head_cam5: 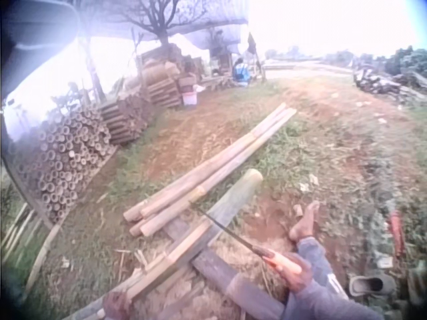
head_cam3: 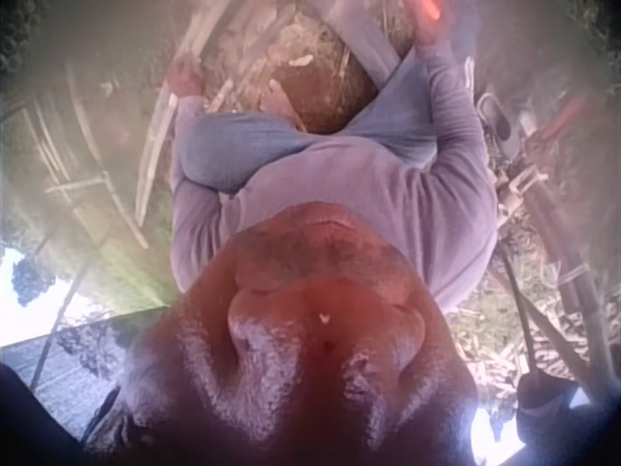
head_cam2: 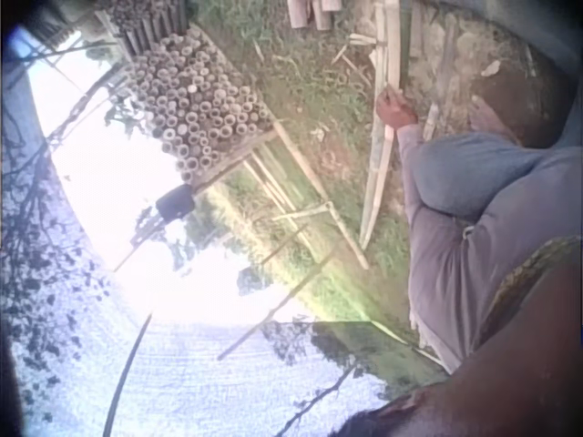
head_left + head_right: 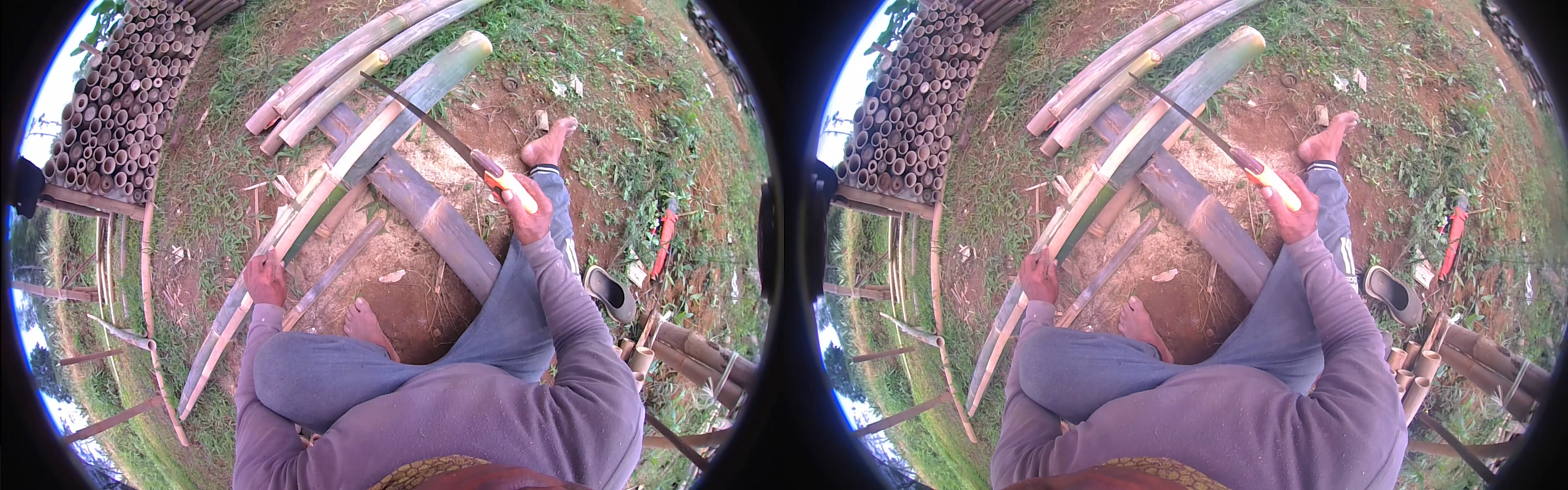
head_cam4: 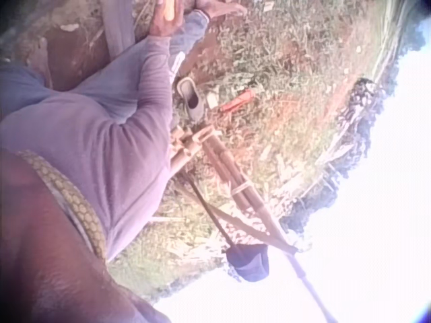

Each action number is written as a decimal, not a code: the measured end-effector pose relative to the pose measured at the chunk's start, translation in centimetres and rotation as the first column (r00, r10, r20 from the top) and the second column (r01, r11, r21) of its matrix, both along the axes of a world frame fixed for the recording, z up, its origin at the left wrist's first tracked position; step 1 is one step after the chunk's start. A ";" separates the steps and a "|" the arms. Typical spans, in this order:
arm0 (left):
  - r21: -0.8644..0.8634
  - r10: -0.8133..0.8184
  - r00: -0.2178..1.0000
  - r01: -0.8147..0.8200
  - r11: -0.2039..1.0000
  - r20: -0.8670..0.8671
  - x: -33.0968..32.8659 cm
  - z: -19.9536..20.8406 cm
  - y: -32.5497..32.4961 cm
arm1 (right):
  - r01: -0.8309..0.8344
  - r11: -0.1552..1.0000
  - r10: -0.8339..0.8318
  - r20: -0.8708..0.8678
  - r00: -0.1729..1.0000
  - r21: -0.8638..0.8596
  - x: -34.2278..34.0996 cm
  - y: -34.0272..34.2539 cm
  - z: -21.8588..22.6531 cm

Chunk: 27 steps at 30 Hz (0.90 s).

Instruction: The person sits on the ground and uses a hand saw to cut long bamboo poles into shorter sections. They position each pole between their legs, saw through it, and then move the cut pieces aside to continue with the next pole.

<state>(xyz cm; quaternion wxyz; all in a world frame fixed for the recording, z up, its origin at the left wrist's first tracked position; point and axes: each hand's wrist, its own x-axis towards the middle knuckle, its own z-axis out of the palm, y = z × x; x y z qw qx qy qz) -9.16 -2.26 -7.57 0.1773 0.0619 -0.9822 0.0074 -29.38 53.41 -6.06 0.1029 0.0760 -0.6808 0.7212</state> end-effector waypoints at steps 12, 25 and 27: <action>0.000 -0.017 1.000 0.017 1.000 -0.012 0.5 -0.3 -0.4 | -0.027 0.999 0.026 -0.008 1.000 -0.026 -0.3 0.4 -0.1; -0.005 0.001 1.000 -0.001 1.000 -0.018 0.0 0.0 0.2 | -0.041 0.966 0.038 0.018 0.999 0.254 -2.7 1.2 -0.4; -0.003 0.004 1.000 -0.004 1.000 -0.012 -0.4 0.3 0.5 | -0.048 0.966 0.030 0.073 0.997 0.252 -3.5 1.8 -1.4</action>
